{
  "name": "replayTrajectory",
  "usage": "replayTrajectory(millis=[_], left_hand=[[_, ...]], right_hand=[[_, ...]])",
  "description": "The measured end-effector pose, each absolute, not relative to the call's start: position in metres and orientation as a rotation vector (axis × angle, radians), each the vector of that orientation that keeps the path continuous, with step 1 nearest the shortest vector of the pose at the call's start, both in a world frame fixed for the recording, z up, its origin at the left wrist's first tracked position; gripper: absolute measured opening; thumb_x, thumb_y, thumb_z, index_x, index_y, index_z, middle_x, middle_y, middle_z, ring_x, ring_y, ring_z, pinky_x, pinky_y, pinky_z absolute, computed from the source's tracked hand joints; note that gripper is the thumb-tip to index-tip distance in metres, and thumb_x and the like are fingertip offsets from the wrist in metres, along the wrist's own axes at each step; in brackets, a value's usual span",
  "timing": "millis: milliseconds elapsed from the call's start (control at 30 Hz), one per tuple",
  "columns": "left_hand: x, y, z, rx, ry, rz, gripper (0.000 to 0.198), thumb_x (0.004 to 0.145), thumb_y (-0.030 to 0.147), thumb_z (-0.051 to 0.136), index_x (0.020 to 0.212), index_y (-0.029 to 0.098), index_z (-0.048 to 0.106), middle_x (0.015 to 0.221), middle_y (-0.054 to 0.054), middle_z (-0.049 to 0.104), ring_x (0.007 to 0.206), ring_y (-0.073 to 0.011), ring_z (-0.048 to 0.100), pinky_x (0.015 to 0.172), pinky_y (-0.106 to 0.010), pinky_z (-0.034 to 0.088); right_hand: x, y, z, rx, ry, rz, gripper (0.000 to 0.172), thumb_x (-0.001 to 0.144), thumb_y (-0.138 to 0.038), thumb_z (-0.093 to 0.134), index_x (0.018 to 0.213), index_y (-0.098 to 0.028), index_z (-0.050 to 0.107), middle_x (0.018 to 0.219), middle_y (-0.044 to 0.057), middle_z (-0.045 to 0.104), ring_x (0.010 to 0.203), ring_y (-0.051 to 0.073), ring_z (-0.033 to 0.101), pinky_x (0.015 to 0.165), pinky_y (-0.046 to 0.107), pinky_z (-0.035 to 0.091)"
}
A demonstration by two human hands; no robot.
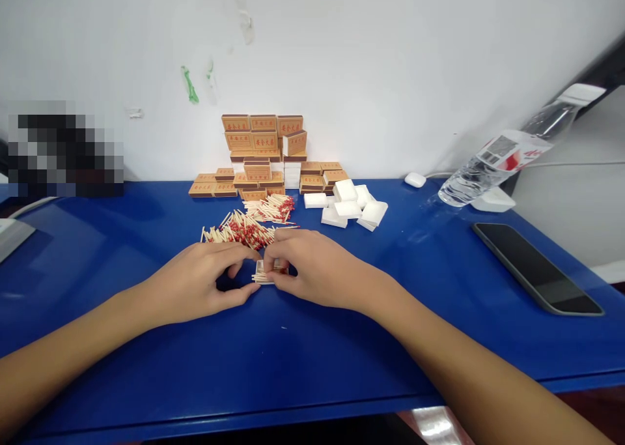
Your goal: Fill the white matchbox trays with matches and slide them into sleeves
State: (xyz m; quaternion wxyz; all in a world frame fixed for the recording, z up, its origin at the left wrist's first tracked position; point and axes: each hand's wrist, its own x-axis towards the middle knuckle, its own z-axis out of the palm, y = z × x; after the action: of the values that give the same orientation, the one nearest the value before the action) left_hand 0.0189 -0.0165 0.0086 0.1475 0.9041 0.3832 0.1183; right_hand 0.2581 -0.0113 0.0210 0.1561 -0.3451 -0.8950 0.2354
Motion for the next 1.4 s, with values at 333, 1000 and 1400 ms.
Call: replayTrajectory(millis=[333, 1000, 1400], left_hand=[[0.019, -0.018, 0.010, 2.644, 1.108, 0.301, 0.021, 0.093, 0.038, 0.062, 0.084, 0.020, 0.058, 0.074, 0.002, 0.061, 0.061, -0.0132, 0.054, 0.056, -0.028, 0.032], [0.019, -0.015, 0.011, 2.637, 1.068, 0.291, 0.017, 0.092, 0.036, 0.063, 0.098, 0.020, 0.064, 0.074, 0.003, 0.061, 0.063, -0.0139, 0.056, 0.057, -0.027, 0.034], [0.018, -0.015, 0.011, 2.667, 1.078, 0.280, 0.025, 0.093, 0.037, 0.063, 0.111, 0.022, 0.069, 0.076, 0.002, 0.064, 0.063, -0.0144, 0.057, 0.058, -0.027, 0.034]], right_hand=[[0.253, -0.014, 0.014, -0.926, -2.504, 0.712, 0.009, 0.096, -0.021, 0.066, 0.102, -0.021, 0.072, 0.094, 0.001, 0.061, 0.080, 0.013, 0.057, 0.073, 0.027, 0.043], [0.258, -0.014, 0.018, -0.891, -2.575, 0.628, 0.015, 0.089, -0.011, 0.060, 0.094, -0.018, 0.072, 0.086, 0.002, 0.058, 0.075, 0.014, 0.054, 0.068, 0.028, 0.040], [0.267, -0.007, 0.026, -0.940, -2.604, 0.593, 0.007, 0.088, -0.014, 0.066, 0.089, -0.019, 0.071, 0.083, 0.000, 0.060, 0.073, 0.012, 0.054, 0.067, 0.026, 0.040]])
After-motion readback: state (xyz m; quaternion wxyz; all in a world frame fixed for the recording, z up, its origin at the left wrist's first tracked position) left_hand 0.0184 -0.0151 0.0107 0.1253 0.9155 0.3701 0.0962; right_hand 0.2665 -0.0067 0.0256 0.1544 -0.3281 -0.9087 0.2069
